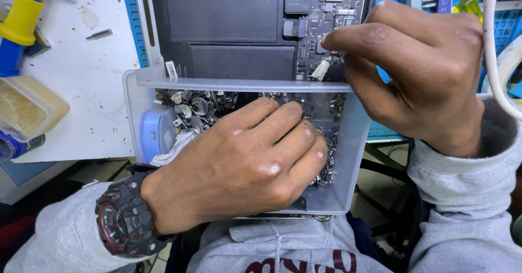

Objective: Assembling and repairing internal laptop components by sorting through small parts and using a precision screwdriver.

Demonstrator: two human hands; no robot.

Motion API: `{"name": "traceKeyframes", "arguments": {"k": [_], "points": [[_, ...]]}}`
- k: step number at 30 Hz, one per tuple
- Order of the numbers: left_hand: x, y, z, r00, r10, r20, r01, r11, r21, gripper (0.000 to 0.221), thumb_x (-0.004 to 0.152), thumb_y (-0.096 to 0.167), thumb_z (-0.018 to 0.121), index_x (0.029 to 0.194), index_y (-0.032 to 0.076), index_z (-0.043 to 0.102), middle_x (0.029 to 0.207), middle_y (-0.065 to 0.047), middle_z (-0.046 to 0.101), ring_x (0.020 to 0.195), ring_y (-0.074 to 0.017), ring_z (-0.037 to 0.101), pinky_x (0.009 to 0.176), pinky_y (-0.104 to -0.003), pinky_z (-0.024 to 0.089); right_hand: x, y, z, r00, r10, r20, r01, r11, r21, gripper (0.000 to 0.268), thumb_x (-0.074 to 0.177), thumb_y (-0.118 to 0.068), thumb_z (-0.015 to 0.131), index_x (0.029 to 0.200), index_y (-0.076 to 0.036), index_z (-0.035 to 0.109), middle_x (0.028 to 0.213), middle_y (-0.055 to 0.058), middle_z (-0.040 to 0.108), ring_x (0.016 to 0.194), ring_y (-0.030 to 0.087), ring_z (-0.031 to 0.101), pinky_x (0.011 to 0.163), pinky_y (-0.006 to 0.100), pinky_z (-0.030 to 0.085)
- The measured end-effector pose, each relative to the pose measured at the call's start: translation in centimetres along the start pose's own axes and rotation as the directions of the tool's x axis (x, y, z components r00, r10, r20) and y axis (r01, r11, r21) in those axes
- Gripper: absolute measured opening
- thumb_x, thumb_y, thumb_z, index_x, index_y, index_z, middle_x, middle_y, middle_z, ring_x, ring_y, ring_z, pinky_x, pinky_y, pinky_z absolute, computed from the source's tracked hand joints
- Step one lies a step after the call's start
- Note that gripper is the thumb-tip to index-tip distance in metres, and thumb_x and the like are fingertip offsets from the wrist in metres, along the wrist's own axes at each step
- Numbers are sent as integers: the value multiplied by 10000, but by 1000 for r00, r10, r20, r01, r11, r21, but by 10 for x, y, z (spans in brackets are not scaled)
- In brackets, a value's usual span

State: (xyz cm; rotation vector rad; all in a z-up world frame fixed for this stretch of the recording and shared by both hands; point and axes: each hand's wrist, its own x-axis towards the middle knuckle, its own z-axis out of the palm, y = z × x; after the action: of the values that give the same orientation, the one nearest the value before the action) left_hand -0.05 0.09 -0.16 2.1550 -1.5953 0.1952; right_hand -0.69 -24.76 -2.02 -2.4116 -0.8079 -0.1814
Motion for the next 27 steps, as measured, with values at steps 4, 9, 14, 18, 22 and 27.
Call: {"name": "traceKeyframes", "arguments": {"k": [4, 9, 14, 18, 22, 27], "points": [[0, 0, 0, 1000, 0, -2, 0, 1000, -7, 191, 1109, 76, 668, 919, 81, 687, 822, -41, 609, 814, -228, 600, 739, -331, 491, 0, 0, 0, 1000, -1, 0, 1, 1000, 6, 208, 1066, 233, 640, 1119, 97, 788, 781, 141, 516, 583, 273, 383, 565, 412, 250], [0, 0, 0, 1000, 0, -3, 0, 1000, -1, 209, 1115, 76, 668, 907, 81, 682, 815, -39, 595, 808, -228, 595, 736, -332, 489, -1, 0, 1, 1000, -1, -7, 1, 1000, -6, 226, 1054, 236, 636, 1120, 88, 794, 780, 137, 521, 591, 278, 395, 568, 415, 254], [-1, 0, 1, 1000, 0, 0, 0, 1000, -5, 207, 1109, 70, 676, 902, 80, 685, 811, -42, 600, 799, -227, 595, 731, -329, 489, -2, 2, 2, 1000, -8, -10, 8, 1000, -6, 236, 1048, 247, 632, 1113, 90, 797, 772, 136, 522, 585, 275, 390, 563, 414, 251], [-1, 0, 1, 1000, 2, 3, -2, 1000, -8, 225, 1108, 62, 686, 885, 87, 673, 803, -43, 589, 790, -230, 587, 719, -331, 474, -1, 2, 1, 1000, -24, -7, 24, 1000, -8, 230, 1061, 242, 636, 1117, 90, 799, 767, 133, 517, 581, 273, 391, 562, 417, 257], [-1, 0, 1, 1000, 4, 8, -4, 1000, 3, 217, 1109, 72, 688, 892, 87, 680, 808, -44, 606, 798, -221, 595, 724, -322, 483, -2, 3, 1, 1000, -26, -4, 26, 1000, -13, 225, 1067, 229, 633, 1122, 89, 801, 773, 134, 522, 583, 276, 397, 563, 418, 259], [-1, 0, 2, 1000, 16, 11, -16, 1000, 0, 242, 1112, 85, 674, 871, 104, 663, 802, -35, 596, 807, -221, 598, 727, -323, 485, -1, 0, 0, 1000, 2, -1, -2, 1000, -8, 226, 1066, 232, 631, 1125, 90, 797, 777, 136, 514, 593, 275, 395, 570, 412, 258]]}}
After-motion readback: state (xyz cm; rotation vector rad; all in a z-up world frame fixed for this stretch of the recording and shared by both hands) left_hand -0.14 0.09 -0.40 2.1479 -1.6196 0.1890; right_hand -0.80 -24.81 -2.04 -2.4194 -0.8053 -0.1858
